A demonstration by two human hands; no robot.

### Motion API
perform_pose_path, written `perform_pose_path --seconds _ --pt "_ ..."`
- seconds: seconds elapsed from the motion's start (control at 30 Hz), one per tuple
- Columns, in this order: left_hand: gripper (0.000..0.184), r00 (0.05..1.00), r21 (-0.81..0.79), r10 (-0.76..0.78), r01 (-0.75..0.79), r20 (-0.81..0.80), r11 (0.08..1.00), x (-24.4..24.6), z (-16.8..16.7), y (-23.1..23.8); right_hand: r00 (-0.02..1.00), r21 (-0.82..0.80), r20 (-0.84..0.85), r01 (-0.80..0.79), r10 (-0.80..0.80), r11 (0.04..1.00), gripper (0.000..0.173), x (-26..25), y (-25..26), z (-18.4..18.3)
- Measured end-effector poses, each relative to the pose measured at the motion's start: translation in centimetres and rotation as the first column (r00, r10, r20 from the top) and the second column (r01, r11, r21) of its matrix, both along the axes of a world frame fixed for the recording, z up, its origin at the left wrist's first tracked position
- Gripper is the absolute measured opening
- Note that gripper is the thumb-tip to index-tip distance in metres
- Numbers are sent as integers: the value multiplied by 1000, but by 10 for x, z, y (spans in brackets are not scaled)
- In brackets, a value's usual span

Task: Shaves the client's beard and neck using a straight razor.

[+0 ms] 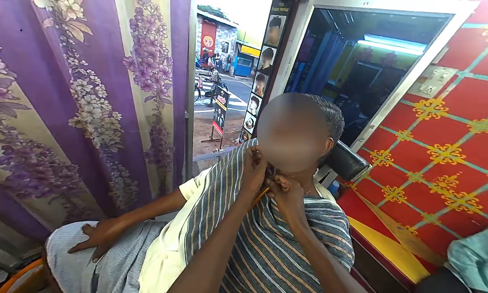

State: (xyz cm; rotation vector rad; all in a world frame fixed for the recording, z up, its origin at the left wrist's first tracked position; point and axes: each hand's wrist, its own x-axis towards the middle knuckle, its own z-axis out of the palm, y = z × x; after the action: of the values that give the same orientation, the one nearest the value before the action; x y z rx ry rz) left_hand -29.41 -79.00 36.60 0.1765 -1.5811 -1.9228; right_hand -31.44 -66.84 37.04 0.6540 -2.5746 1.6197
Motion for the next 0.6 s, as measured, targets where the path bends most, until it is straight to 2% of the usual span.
perform_pose_path --seconds 0.13,0.23,0.33,0.43,0.53,0.6 --pt "41 999 -22 52 -52 3 998 -1 -1 5 999 -128 -14 29 -31 991 7 1 4 -8" --pt "55 998 -65 57 -55 25 996 -2 0 8 997 -7 -79 12 -13 1000 8 3 2 -4" --pt "55 996 -50 83 -82 23 995 -6 -1 11 999 68 -49 -12 15 998 10 0 3 0" --pt "51 992 -25 125 -126 -35 992 -10 -3 13 1000 -38 -20 0 0 999 9 -2 8 -3" --pt "49 987 -20 155 -156 -45 988 -12 -3 14 998 -252 55 19 -5 968 7 -2 13 -6" --pt "52 986 -27 162 -163 -21 986 -12 0 18 999 -267 42 12 -1 964 7 -2 13 -5"
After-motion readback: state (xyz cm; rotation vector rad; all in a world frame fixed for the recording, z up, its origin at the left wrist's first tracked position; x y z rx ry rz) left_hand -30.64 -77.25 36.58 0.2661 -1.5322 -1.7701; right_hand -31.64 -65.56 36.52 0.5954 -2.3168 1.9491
